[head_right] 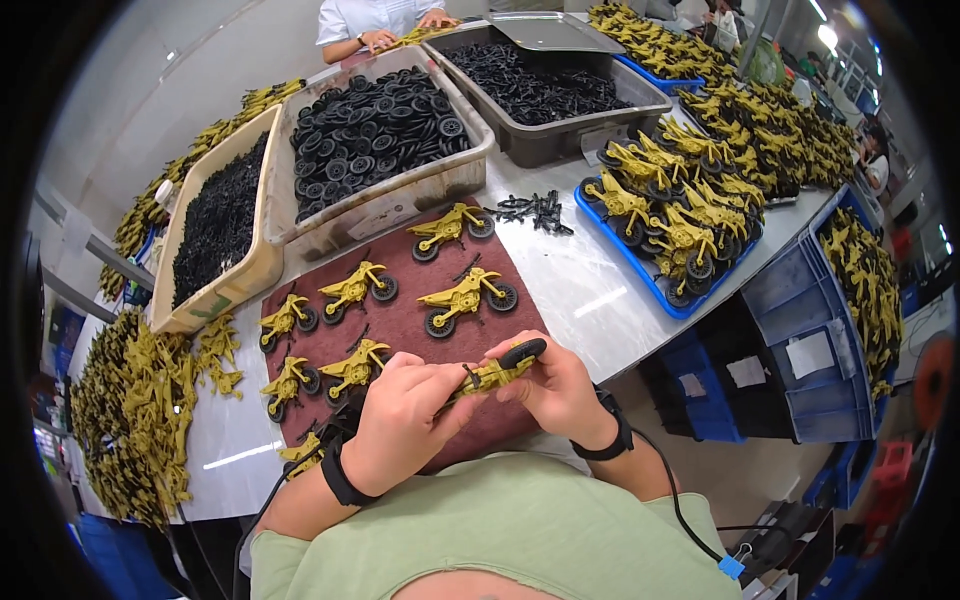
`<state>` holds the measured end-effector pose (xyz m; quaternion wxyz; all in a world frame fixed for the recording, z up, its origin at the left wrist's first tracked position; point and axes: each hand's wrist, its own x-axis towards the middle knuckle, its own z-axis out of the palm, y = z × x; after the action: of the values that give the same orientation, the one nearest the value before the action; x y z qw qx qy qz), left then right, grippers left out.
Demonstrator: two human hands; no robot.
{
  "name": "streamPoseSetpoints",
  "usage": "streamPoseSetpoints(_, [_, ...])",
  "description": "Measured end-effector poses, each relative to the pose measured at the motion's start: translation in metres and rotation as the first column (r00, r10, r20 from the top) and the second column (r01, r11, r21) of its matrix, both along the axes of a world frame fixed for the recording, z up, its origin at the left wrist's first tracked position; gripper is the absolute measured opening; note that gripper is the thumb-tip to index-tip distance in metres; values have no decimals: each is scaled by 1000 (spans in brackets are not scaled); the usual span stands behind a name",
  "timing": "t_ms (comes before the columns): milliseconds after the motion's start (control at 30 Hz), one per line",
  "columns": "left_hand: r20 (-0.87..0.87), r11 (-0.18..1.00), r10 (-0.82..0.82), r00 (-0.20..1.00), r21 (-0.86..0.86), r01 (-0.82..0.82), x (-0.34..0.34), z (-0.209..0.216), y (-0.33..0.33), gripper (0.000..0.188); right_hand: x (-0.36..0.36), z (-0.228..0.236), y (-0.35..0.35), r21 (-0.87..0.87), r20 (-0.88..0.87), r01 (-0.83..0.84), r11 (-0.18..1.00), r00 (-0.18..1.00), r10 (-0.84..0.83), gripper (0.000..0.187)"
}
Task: Assembling wheels onto toy motorcycle bodies at a production workbench.
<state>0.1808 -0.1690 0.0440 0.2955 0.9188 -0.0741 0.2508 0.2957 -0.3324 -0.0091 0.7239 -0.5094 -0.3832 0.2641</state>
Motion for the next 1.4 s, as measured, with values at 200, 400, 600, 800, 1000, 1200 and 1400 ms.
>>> streamPoseSetpoints(200, [40, 999, 5, 999, -40, -3, -6, 0, 0, 26, -2, 0, 1, 2, 57, -10, 1000, 998, 10, 28])
streamPoseSetpoints(400, [80, 997, 55, 995, 55, -60, -10, 3, 2, 32, 2, -5, 9, 34, 60, -67, 997, 996, 65, 35])
streamPoseSetpoints(600, [95, 967, 129, 987, 209, -146, -14, 5, 3, 36, -7, 5, 14, 270, 566, 443, 855, 645, -513, 49])
streamPoseSetpoints(800, [174, 913, 141, 975, 358, -196, -15, 6, 7, 36, -20, 24, 19, 213, 841, 544, 812, 321, -436, 25])
streamPoseSetpoints(1000, [240, 909, 139, 961, 354, -220, -17, 3, 2, 36, -30, 9, 28, 403, 743, 542, 737, 276, -610, 21])
streamPoseSetpoints(1200, [226, 898, 53, 973, 415, -146, -20, 3, 8, 38, -26, 14, 29, 441, 802, 465, 768, 179, -570, 17])
streamPoseSetpoints(1400, [154, 975, 97, 983, 185, -125, -20, 2, 10, 37, -15, 27, 29, 271, 752, 406, 873, 476, -455, 23])
